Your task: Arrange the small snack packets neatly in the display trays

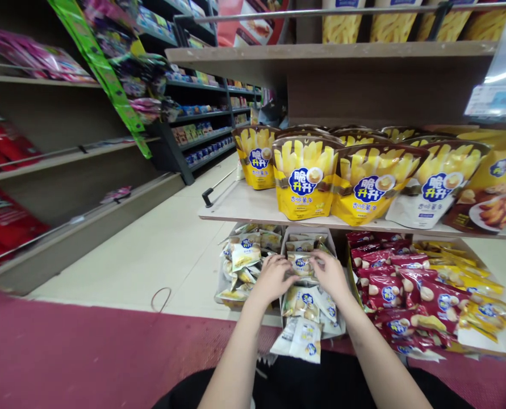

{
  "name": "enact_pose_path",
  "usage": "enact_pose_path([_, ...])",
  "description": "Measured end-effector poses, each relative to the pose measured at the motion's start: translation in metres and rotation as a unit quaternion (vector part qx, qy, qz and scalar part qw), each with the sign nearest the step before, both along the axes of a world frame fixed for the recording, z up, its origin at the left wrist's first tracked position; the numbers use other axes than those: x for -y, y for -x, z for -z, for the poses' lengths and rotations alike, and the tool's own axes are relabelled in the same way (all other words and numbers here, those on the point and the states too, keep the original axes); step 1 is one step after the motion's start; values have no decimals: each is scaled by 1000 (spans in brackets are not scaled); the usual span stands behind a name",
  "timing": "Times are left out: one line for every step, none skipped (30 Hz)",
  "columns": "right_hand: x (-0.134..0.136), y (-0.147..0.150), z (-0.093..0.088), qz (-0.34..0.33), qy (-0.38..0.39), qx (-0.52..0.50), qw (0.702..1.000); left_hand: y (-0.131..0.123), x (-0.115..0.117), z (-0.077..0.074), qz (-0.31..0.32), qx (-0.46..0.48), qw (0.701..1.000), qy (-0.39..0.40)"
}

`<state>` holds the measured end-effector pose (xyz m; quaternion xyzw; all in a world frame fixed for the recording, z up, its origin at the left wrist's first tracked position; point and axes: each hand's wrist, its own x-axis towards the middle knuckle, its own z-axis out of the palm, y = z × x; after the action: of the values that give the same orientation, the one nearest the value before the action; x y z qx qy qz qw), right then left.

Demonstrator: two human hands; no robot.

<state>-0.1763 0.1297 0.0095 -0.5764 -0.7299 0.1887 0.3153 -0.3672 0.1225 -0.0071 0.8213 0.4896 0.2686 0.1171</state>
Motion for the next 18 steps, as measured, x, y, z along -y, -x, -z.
enact_pose_path([1, -1, -6, 12, -46, -29, 998, 0, 1, 0, 13, 3, 1000, 8])
enact_pose_path([2, -1, -11, 26, -93, -59, 994, -1, 1, 2, 20, 8, 1000, 12])
enact_pose_path([4, -1, -16, 42, -135, -85, 986, -3, 1, 3, 20, 15, 1000, 12])
enact_pose_path([6, -1, -19, 60, -164, -110, 979, -5, 1, 4, 12, 23, 1000, 8])
enact_pose_path([9, -1, -22, 77, -177, -133, 972, -7, 1, 4, -1, 32, 999, 2])
enact_pose_path([11, -1, -25, 91, -182, -162, 966, -8, 1, 3, -17, 38, 999, -5])
enact_pose_path([13, -1, -26, 105, -183, -198, 957, -7, 1, 2, -39, 50, 998, -12])
enact_pose_path([15, 0, -28, 121, -185, -238, 946, -6, 2, -1, -71, 77, 994, -19])
enact_pose_path([16, 0, -29, 136, -187, -276, 933, -5, 3, -4, -111, 122, 986, -28])
enact_pose_path([17, 0, -30, 148, -187, -306, 922, -3, 4, -8, -153, 182, 971, -38])
enact_pose_path([17, -1, -31, 156, -178, -328, 915, -1, 6, -11, -191, 252, 947, -50])
enact_pose_path([17, -1, -32, 157, -156, -344, 912, 0, 7, -15, -220, 323, 918, -62])
enact_pose_path([16, -1, -34, 150, -115, -360, 914, 0, 9, -18, -231, 386, 890, -71])
enact_pose_path([15, -1, -35, 135, -55, -379, 914, 0, 10, -20, -227, 431, 870, -75])
enact_pose_path([14, -1, -36, 115, 25, -404, 907, -1, 10, -22, -212, 465, 856, -74])
enact_pose_path([13, 0, -37, 91, 116, -431, 890, -3, 10, -23, -193, 487, 849, -68])
enact_pose_path([12, 0, -38, 64, 209, -457, 862, -4, 9, -23, -172, 502, 846, -58])
enact_pose_path([11, 1, -37, 34, 296, -478, 827, -6, 8, -23, -152, 511, 845, -47])
